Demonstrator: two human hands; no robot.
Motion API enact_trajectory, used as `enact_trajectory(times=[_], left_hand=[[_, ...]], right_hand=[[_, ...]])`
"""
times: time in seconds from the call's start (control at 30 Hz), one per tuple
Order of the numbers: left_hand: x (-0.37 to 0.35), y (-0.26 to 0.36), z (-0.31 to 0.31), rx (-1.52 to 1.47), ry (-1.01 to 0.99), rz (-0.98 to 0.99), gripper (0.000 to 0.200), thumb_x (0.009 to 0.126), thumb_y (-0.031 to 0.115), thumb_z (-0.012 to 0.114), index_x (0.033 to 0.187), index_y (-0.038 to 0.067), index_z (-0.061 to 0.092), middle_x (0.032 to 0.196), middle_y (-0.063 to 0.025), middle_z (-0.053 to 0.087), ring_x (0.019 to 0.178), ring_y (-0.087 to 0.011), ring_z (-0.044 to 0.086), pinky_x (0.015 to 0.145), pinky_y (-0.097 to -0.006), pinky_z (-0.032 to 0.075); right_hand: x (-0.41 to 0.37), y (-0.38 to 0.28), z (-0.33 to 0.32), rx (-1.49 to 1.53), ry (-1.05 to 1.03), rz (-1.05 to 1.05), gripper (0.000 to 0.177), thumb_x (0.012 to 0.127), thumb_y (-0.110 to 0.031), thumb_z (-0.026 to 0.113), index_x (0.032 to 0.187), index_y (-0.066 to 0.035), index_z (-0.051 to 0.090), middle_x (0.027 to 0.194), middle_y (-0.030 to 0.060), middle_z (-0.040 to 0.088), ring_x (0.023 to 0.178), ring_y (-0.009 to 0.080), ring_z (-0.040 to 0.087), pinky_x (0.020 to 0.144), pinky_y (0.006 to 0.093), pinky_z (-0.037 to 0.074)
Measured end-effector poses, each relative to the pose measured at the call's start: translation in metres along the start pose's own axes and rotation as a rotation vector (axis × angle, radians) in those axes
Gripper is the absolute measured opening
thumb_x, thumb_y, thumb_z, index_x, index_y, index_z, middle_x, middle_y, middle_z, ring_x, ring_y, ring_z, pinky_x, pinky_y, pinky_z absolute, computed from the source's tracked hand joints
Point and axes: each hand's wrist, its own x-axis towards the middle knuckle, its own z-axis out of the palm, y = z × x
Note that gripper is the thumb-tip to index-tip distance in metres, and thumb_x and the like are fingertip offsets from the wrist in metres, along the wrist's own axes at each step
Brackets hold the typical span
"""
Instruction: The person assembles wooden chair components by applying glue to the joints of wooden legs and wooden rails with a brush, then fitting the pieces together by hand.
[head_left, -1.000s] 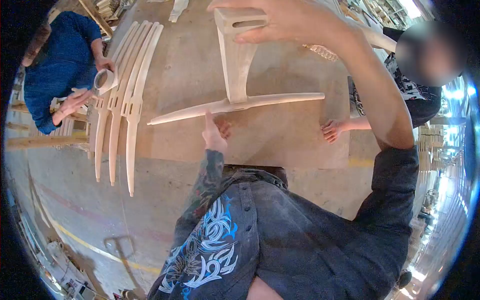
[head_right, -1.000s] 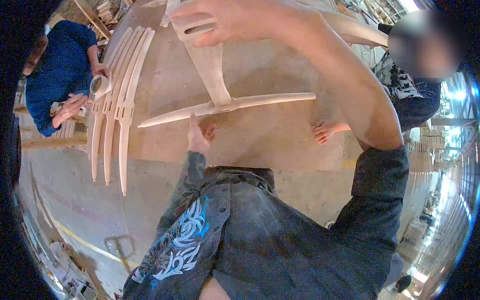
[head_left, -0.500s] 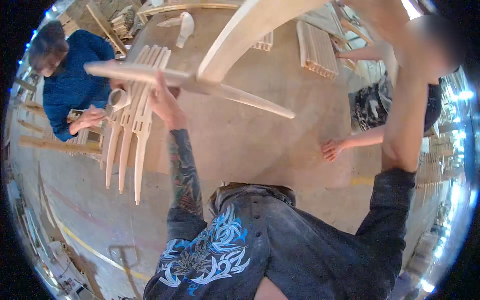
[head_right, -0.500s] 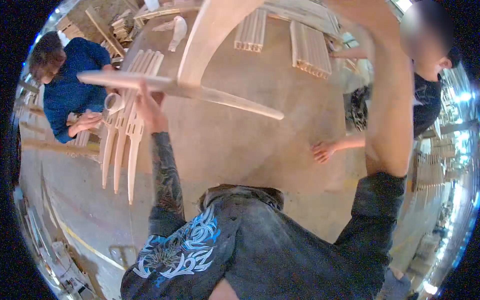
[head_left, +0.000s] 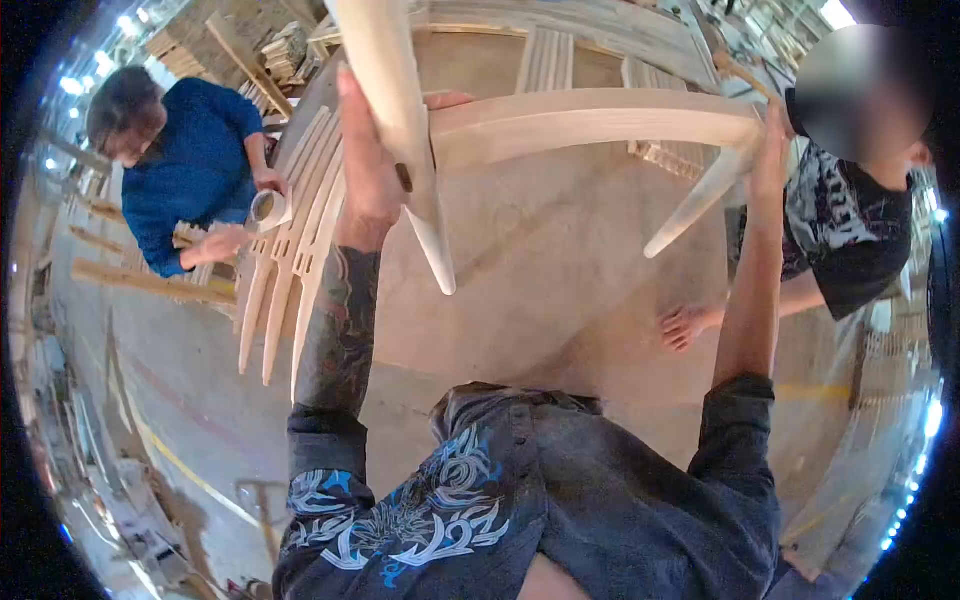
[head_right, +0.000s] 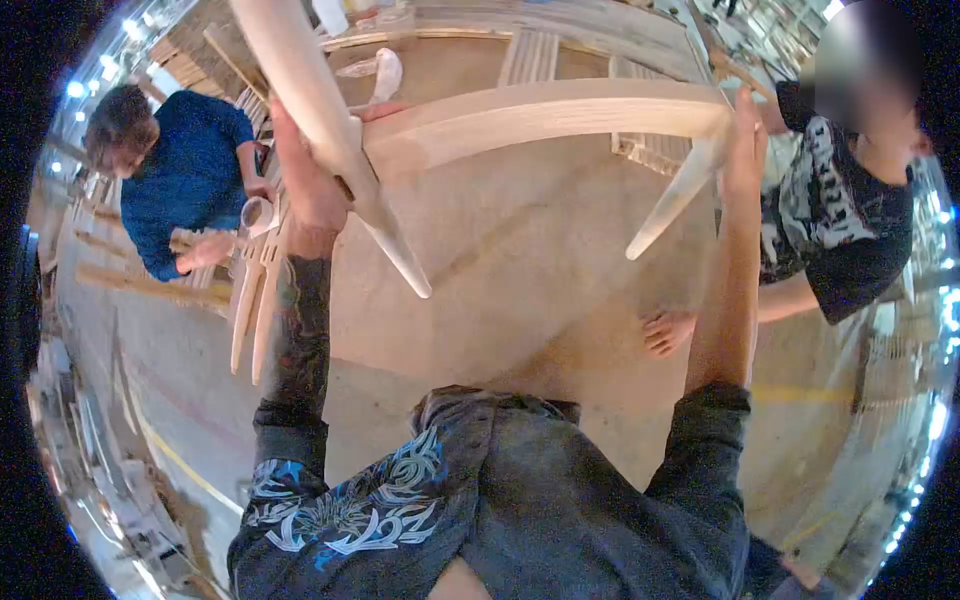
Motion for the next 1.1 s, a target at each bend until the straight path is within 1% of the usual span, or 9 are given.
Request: enact_trajectory(times=[0.33,0.4,0.5,0.6,0.7,0.77,0.9,1.0,1.1], left_hand=[[-0.003,0.0,0.008,0.105,0.158,0.09,0.079,0.096,0.07,0.016,0.13,0.004,0.041,0.097,-0.0252,0.067,0.091,-0.0292,0.067,0.081,-0.037,0.053],[-0.008,-0.007,0.001,-0.07,0.1,0.151,0.059,0.1,0.058,0.035,0.131,0.009,0.041,0.11,-0.0144,0.062,0.093,-0.0278,0.062,0.086,-0.0408,0.051],[-0.013,-0.036,-0.03,-0.236,0.292,0.176,0.054,0.098,0.042,0.05,0.139,0.008,0.039,0.114,-0.007,0.057,0.099,-0.0207,0.056,0.087,-0.0374,0.05],[-0.005,-0.058,-0.04,-0.026,0.135,0.387,0.054,0.1,0.04,0.049,0.141,0.009,0.036,0.116,-0.0103,0.057,0.098,-0.0213,0.058,0.087,-0.0392,0.051],[-0.005,-0.039,-0.021,0.339,0.143,0.643,0.063,0.099,0.056,0.038,0.144,0.013,0.032,0.113,-0.0105,0.055,0.098,-0.0254,0.061,0.088,-0.0442,0.052],[-0.006,-0.031,-0.017,0.022,0.425,0.142,0.078,0.093,0.071,0.037,0.139,0.008,0.041,0.114,-0.0169,0.056,0.102,-0.0247,0.057,0.079,-0.0347,0.051],[-0.017,-0.026,-0.003,-0.03,0.304,0.119,0.082,0.091,0.074,0.035,0.137,0.007,0.041,0.111,-0.0152,0.058,0.1,-0.0257,0.059,0.082,-0.0368,0.051],[-0.031,-0.047,0.016,0.01,0.585,0.129,0.082,0.091,0.076,0.032,0.13,0.006,0.045,0.106,-0.0127,0.06,0.096,-0.0241,0.06,0.082,-0.0383,0.05],[-0.063,-0.116,-0.012,0.187,0.121,0.151,0.09,0.088,0.081,0.025,0.116,-0.001,0.05,0.08,-0.0124,0.062,0.076,-0.0237,0.061,0.065,-0.0349,0.05]], right_hand=[[-0.013,-0.013,-0.003,-0.059,-0.122,-0.087,0.051,0.099,-0.04,0.055,0.124,0.004,0.057,0.121,0.0073,0.059,0.109,0.0148,0.054,0.098,0.0303,0.039],[-0.013,-0.008,-0.011,-0.017,-0.124,-0.119,0.05,0.099,-0.04,0.054,0.123,0.003,0.058,0.119,0.0065,0.059,0.108,0.0143,0.054,0.097,0.0308,0.04],[-0.008,0.005,-0.035,0.01,-0.098,-0.012,0.06,0.101,-0.046,0.047,0.135,0.004,0.049,0.133,0.0097,0.053,0.123,0.0185,0.049,0.107,0.0327,0.034],[0.0,0.029,-0.059,-0.198,-0.255,-0.007,0.079,0.102,-0.057,0.03,0.151,0.004,0.02,0.158,0.0117,0.023,0.146,0.0201,0.018,0.12,0.0329,0.011],[-0.05,-0.026,-0.018,0.079,-0.153,0.113,0.081,0.101,-0.061,0.027,0.151,0.003,0.023,0.156,0.0106,0.028,0.144,0.0226,0.024,0.119,0.0346,0.015],[-0.058,0.0,-0.031,0.187,-0.177,0.121,0.081,0.1,-0.062,0.027,0.151,0.001,0.025,0.155,0.0104,0.03,0.143,0.023,0.026,0.118,0.0354,0.017],[-0.087,0.098,-0.061,0.089,-0.039,0.287,0.072,0.099,-0.064,0.033,0.136,-0.005,0.05,0.118,0.0048,0.057,0.113,0.018,0.051,0.101,0.0346,0.037],[-0.105,0.168,-0.091,-0.056,-0.104,0.292,0.058,0.1,-0.055,0.041,0.126,-0.005,0.055,0.1,-0.0006,0.055,0.097,0.0126,0.053,0.088,0.0318,0.043],[-0.131,0.141,-0.076,-0.27,-0.139,0.182,0.046,0.097,-0.041,0.057,0.125,-0.003,0.056,0.1,-0.0006,0.058,0.083,0.0095,0.051,0.075,0.0243,0.042]])
